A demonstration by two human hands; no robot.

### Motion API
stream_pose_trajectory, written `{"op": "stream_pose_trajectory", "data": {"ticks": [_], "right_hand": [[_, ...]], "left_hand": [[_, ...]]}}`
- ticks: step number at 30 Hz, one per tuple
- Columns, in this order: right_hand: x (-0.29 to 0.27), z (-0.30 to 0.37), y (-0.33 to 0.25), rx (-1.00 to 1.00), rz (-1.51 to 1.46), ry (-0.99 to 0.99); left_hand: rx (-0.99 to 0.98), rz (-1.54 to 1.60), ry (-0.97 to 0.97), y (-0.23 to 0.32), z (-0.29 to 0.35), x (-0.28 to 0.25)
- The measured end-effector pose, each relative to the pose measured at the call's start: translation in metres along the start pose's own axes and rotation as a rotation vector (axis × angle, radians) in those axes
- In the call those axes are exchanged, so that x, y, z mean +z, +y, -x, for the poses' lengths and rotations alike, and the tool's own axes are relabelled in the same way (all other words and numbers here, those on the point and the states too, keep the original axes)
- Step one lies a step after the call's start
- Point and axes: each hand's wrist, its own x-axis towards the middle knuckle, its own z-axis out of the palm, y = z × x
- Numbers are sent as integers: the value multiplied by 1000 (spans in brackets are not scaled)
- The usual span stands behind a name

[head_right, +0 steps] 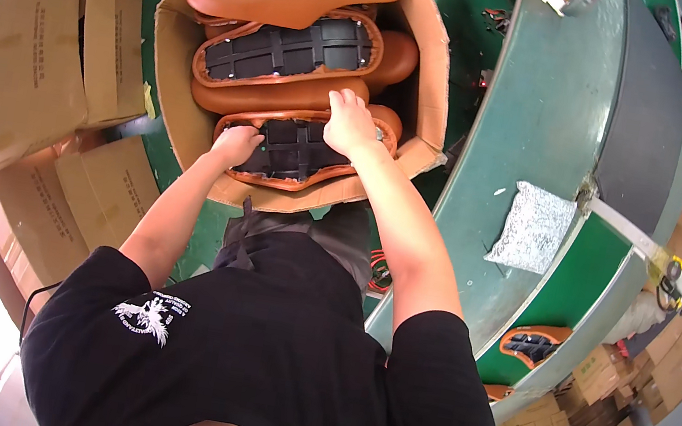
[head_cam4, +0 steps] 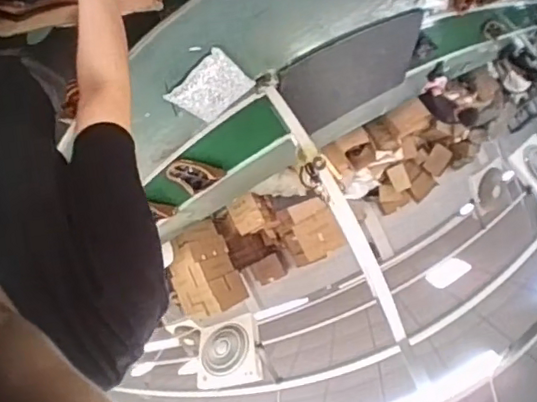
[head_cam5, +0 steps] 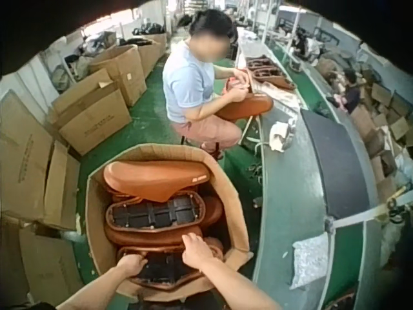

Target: The recorder is assembling bicycle seats by manually inserting components into the seat bases on an assembly line.

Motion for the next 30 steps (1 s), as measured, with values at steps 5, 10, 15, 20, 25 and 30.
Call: {"op": "stream_pose_trajectory", "data": {"ticks": [5, 10, 15, 20, 25, 30], "right_hand": [[12, -61, -18, -148, 136, -5], [33, -107, -24, -193, 575, -115], [29, -127, -31, -260, 598, -173], [-29, -117, -63, -203, 411, -436], [-89, -80, -45, -93, 198, -460], [-184, -4, -55, 5, -96, -153]], "left_hand": [[-118, 109, 15, 13, 3, 2], [-154, 842, -162, 42, -1, -2], [-444, 1868, -555, 70, -14, -25], [-546, 2105, -721, 54, -20, -21], [-572, 2000, -842, 96, -30, -39], [-529, 1563, -510, 134, -30, -36]]}}
